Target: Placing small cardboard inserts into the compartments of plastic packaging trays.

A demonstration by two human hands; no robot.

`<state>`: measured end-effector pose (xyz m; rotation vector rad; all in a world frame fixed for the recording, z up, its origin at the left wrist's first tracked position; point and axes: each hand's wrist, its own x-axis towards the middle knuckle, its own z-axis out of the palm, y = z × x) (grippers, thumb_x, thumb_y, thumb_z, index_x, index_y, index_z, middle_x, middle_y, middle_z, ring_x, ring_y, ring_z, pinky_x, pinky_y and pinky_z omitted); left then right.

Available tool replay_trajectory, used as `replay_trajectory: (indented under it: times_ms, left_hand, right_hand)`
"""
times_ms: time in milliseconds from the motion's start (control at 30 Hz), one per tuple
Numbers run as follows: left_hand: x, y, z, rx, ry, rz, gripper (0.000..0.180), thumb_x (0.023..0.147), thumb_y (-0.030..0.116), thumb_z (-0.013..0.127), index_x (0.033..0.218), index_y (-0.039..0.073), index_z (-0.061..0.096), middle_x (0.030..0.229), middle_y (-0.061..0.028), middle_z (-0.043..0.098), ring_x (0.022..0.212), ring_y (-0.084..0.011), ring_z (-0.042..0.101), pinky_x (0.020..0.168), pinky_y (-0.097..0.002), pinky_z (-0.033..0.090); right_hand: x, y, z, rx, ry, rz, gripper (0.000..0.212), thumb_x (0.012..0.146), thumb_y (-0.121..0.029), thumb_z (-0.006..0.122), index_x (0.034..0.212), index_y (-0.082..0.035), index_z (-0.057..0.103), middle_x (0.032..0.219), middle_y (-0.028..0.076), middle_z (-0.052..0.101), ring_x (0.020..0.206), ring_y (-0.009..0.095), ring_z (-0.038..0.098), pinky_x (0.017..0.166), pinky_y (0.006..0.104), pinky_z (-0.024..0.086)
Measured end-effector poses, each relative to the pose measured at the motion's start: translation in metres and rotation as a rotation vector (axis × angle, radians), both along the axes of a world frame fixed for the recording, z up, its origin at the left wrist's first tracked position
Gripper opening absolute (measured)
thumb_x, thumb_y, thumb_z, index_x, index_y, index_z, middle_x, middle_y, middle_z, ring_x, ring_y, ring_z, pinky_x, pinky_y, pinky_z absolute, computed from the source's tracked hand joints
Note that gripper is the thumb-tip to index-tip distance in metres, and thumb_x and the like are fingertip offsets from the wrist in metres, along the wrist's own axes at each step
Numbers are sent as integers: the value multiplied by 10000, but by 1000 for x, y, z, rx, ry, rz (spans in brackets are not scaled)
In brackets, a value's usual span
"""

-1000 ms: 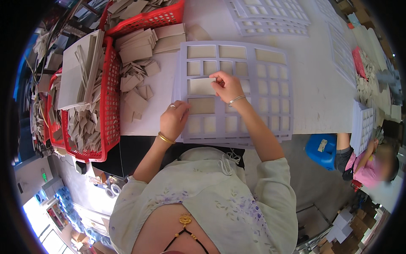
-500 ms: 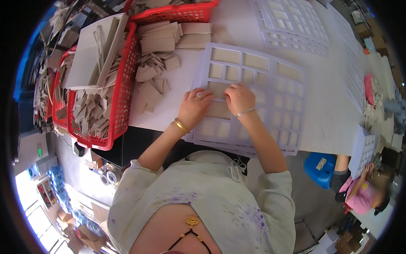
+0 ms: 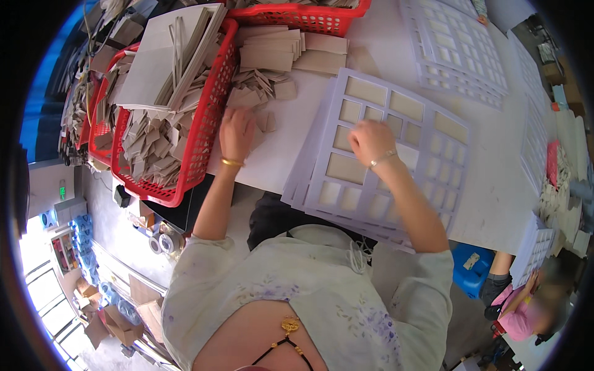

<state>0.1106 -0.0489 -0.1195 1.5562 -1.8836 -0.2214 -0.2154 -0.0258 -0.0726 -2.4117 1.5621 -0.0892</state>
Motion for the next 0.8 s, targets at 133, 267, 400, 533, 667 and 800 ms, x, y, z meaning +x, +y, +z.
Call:
replay_trajectory:
  times_ms: [133, 267, 400, 533, 667, 800]
  left_hand:
    - [15, -31, -13, 69, -82, 95, 382, 729, 85, 688, 1091, 86, 566, 1142, -128, 529, 991, -340, 551, 846, -442, 465]
    - [7, -44, -24, 92, -160, 122, 418, 716, 89, 699, 1110, 107, 561, 1152, -132, 513, 1009, -343, 543, 853, -434, 467]
    - [7, -42, -23, 90, -236, 157, 408, 705, 76, 702, 1087, 126, 567, 1156, -121, 510, 1014, -348, 540, 850, -424, 468]
    - [13, -47, -28, 74, -185, 127, 352, 700, 65, 697, 1023, 111, 567, 1040, -117, 571, 997, -331, 549, 835, -423, 462]
    - [14, -47, -20, 86, -36, 63, 268, 734, 77, 676, 986, 79, 587, 940, -143, 621, 905, -332, 591, 800, -437, 476]
    - [-2, -36, 1, 98, 184, 177, 209, 801, 112, 658, 956, 51, 532, 828, -136, 633, 732, -319, 630, 653, -404, 497]
  right_hand:
    - [65, -51, 8, -205, -335, -24, 61, 747, -149, 644, 807, -145, 655, 854, 46, 639, 891, 254, 602, 747, 402, 464]
    - [110, -96, -40, -159, -103, -67, 277, 734, -207, 691, 998, -147, 633, 1042, 32, 622, 1018, 236, 573, 825, 411, 465]
    - [137, -114, -60, -63, 14, -131, 362, 719, -226, 727, 1041, -110, 607, 1123, 63, 589, 1055, 262, 556, 838, 431, 464]
    - [143, -115, -66, -165, 40, -121, 344, 692, -221, 747, 990, -111, 616, 1071, 69, 581, 1047, 248, 556, 842, 412, 453]
    - [133, -113, -56, -174, -30, -97, 254, 688, -203, 748, 898, -130, 624, 946, 52, 629, 924, 252, 607, 789, 409, 467]
    - [113, -110, -54, -44, -205, -123, 145, 715, -202, 720, 815, -135, 638, 825, 46, 657, 808, 255, 633, 704, 387, 487]
